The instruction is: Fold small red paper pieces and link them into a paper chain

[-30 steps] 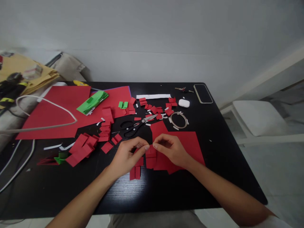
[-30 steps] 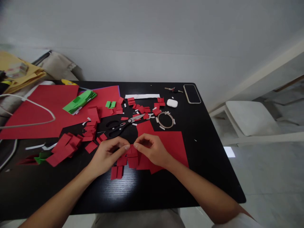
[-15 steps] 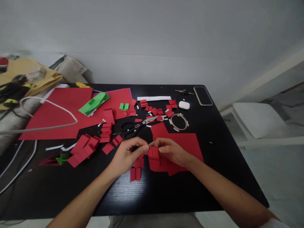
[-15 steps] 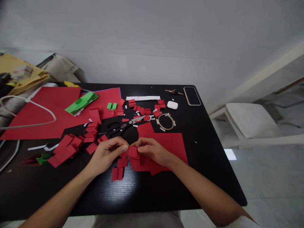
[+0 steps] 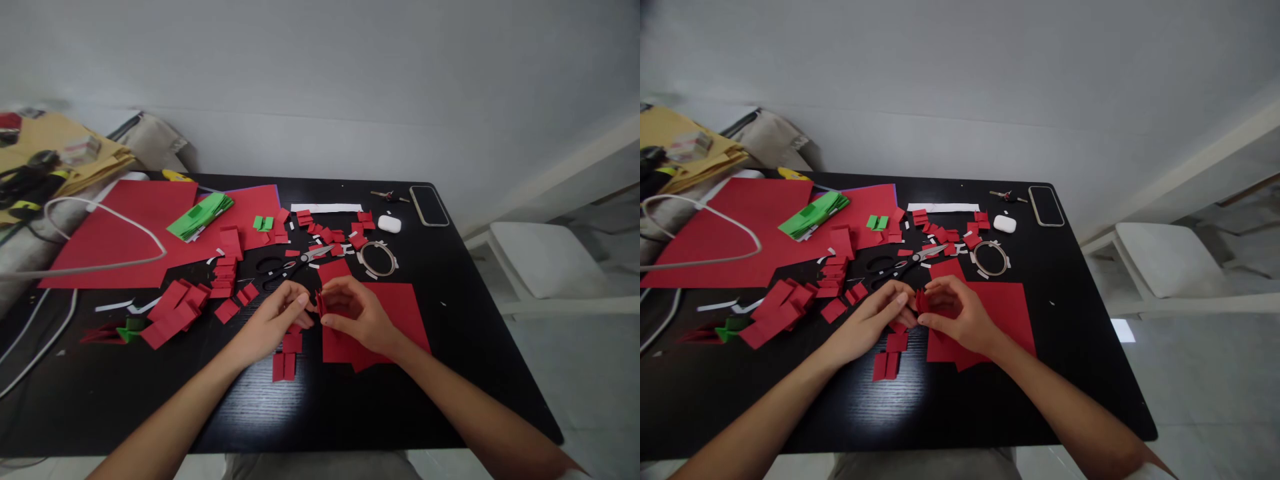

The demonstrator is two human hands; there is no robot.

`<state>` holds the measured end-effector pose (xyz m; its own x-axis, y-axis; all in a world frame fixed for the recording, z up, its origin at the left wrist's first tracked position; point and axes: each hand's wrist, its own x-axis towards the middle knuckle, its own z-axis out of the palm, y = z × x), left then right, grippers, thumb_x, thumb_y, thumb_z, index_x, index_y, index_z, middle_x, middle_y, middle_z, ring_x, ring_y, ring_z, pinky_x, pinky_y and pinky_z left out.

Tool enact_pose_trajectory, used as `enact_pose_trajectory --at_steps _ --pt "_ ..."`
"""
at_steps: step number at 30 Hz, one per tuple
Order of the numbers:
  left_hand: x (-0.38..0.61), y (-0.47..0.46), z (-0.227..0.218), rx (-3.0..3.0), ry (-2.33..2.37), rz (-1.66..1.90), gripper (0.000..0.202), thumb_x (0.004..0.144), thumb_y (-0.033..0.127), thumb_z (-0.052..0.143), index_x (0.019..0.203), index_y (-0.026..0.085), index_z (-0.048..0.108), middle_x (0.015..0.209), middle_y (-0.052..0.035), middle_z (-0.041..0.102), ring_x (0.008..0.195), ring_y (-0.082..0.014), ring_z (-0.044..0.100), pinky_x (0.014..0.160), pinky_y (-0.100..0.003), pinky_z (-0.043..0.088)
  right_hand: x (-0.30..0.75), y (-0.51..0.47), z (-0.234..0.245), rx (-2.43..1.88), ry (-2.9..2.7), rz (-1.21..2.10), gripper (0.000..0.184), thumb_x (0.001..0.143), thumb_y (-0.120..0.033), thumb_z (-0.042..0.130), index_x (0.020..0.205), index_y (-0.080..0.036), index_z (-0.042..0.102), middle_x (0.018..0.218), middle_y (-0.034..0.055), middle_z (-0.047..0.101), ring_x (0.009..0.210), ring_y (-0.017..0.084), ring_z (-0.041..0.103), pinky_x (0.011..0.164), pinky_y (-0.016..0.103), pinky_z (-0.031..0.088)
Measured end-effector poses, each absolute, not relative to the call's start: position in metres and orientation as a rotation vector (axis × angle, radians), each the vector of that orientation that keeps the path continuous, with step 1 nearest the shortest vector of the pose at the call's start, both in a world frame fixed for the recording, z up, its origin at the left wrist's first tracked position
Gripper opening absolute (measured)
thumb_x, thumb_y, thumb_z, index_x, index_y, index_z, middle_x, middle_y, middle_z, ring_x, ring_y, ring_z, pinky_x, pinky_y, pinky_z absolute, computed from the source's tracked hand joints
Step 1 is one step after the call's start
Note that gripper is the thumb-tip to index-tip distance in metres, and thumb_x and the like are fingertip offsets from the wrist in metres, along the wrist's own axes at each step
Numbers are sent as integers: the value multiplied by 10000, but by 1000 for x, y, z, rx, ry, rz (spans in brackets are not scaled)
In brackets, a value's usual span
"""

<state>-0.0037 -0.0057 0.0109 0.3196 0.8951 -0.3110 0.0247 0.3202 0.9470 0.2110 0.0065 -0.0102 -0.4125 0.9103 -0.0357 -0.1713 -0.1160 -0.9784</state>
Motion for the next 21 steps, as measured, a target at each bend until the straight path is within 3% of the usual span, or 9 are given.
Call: enact_pose_trajectory --at_steps 4,10,16,21 --pt "-2 -6 11 886 989 681 576 882 698 669 1097 169 588 867 -53 738 763 -195 747 770 -343 597 212 3 -9 -922 -1452 1504 497 787 -265 902 1216 -280 651 1137 48 728 1074 206 716 984 386 588" --pt "-4 -6 13 808 939 752 487 883 560 752 1154 167 652 899 -53 746 824 -180 739 823 -331 595 213 1 -4 -968 -1589 1416 549 841 -305 861 1334 -297 621 1209 73 735 1117 243 718 1037 455 569" --pt "-8 -4 14 823 991 867 394 840 384 833 1127 169 671 822 1 707 742 -142 695 766 -289 556 213 2 -4 -1007 -1641 1382 584 805 -301 889 1329 -286 632 1195 73 727 1109 254 696 1010 428 550" --pt "-8 -4 14 859 994 886 402 800 333 867 1105 172 661 805 22 708 720 -117 659 749 -257 507 212 4 -2 -1006 -1681 1455 548 781 -265 894 1282 -268 673 1156 56 706 1063 240 666 959 389 527"
